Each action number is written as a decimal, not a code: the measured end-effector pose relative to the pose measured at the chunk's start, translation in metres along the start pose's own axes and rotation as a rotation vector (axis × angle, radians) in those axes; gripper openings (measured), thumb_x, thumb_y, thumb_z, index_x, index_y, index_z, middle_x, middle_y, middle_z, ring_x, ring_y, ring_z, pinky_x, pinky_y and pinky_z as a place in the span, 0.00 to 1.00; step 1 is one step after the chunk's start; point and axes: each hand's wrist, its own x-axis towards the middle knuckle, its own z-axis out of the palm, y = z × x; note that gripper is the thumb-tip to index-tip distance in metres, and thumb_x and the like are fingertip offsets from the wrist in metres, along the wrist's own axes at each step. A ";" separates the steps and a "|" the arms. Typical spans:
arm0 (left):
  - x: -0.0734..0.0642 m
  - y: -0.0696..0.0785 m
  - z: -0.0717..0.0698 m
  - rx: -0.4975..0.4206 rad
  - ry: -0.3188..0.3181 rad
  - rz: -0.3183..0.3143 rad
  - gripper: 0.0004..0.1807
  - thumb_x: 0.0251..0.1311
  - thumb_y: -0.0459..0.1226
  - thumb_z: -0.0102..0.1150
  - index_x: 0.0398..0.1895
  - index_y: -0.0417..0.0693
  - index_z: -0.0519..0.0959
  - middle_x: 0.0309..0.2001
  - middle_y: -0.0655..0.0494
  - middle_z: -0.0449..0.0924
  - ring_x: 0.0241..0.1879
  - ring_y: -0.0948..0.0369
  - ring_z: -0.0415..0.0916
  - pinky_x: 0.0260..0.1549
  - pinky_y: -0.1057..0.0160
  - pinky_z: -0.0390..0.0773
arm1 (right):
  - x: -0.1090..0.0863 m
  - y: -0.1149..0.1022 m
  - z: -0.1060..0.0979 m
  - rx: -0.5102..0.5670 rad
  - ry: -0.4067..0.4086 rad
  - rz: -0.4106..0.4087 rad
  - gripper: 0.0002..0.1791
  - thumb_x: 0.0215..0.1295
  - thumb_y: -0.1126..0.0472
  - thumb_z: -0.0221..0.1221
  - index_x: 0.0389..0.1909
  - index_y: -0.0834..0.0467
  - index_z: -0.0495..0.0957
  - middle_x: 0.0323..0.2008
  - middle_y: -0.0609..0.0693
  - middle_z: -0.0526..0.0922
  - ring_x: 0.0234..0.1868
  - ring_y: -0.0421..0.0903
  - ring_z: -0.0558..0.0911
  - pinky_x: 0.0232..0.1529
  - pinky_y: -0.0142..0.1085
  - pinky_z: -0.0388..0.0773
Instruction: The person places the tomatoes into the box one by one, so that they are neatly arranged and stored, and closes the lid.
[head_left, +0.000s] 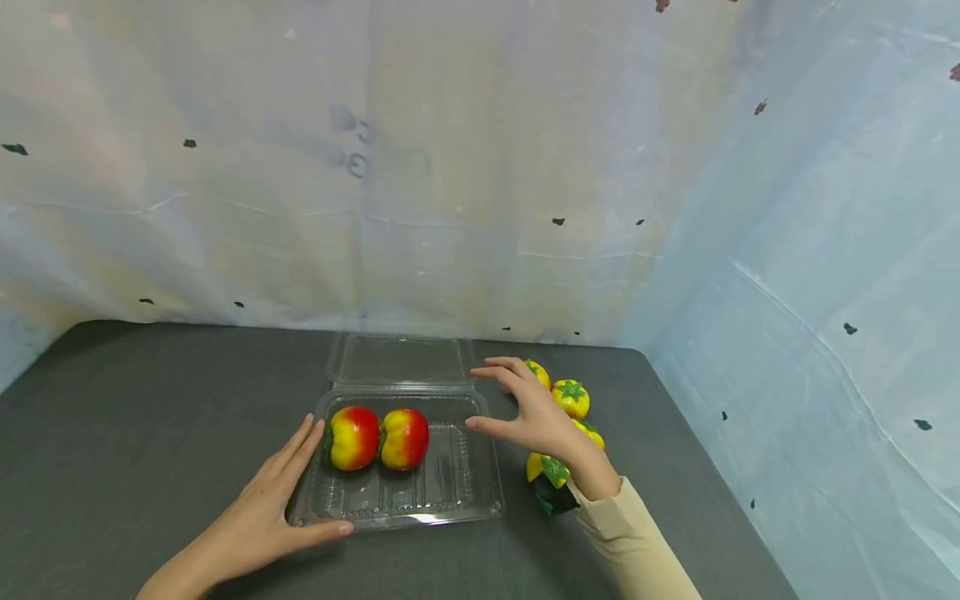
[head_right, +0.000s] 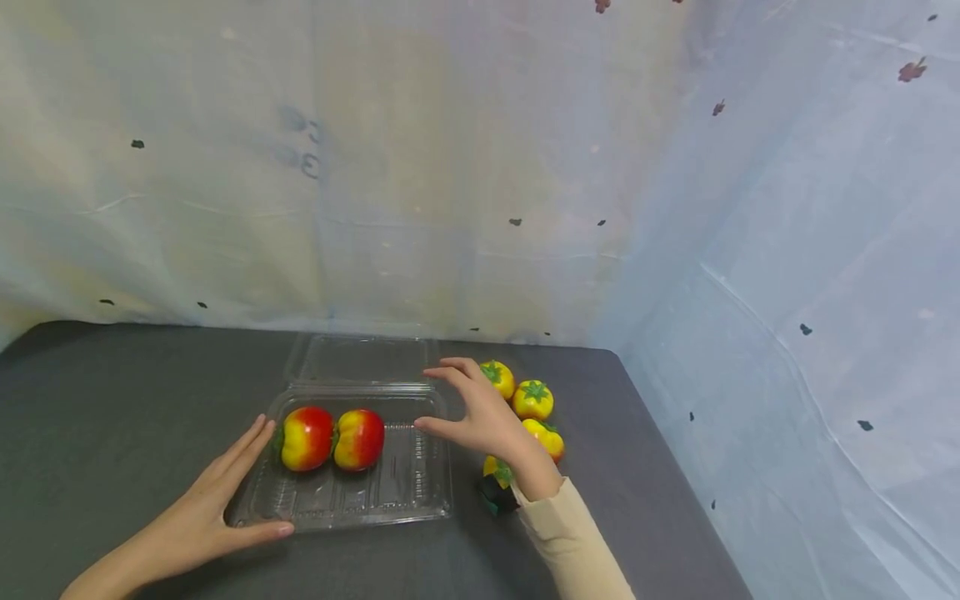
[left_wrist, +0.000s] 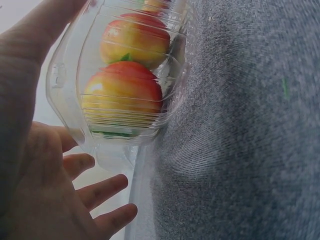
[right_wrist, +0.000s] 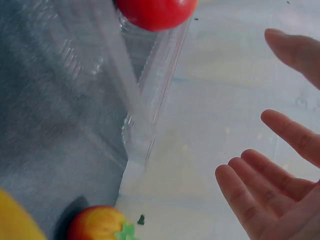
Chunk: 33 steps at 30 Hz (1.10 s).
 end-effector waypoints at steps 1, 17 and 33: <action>0.000 0.000 0.000 0.001 -0.002 -0.001 0.66 0.41 0.64 0.69 0.77 0.64 0.36 0.77 0.46 0.36 0.67 0.34 0.51 0.46 0.24 0.62 | -0.003 0.002 -0.001 0.007 0.016 0.002 0.33 0.54 0.50 0.70 0.62 0.52 0.73 0.66 0.50 0.65 0.63 0.52 0.71 0.62 0.47 0.71; 0.001 -0.002 0.002 0.010 -0.009 -0.001 0.66 0.42 0.64 0.68 0.77 0.63 0.35 0.78 0.47 0.35 0.67 0.33 0.51 0.45 0.24 0.62 | -0.036 0.027 -0.007 -0.016 0.102 0.061 0.32 0.56 0.51 0.68 0.61 0.56 0.73 0.64 0.55 0.69 0.59 0.54 0.73 0.57 0.48 0.74; 0.002 0.000 0.001 -0.008 -0.024 0.013 0.67 0.43 0.62 0.70 0.77 0.59 0.34 0.77 0.43 0.34 0.67 0.31 0.50 0.47 0.24 0.62 | -0.066 0.063 0.007 -0.075 0.165 0.063 0.31 0.57 0.50 0.67 0.61 0.54 0.73 0.61 0.52 0.73 0.59 0.51 0.74 0.55 0.51 0.75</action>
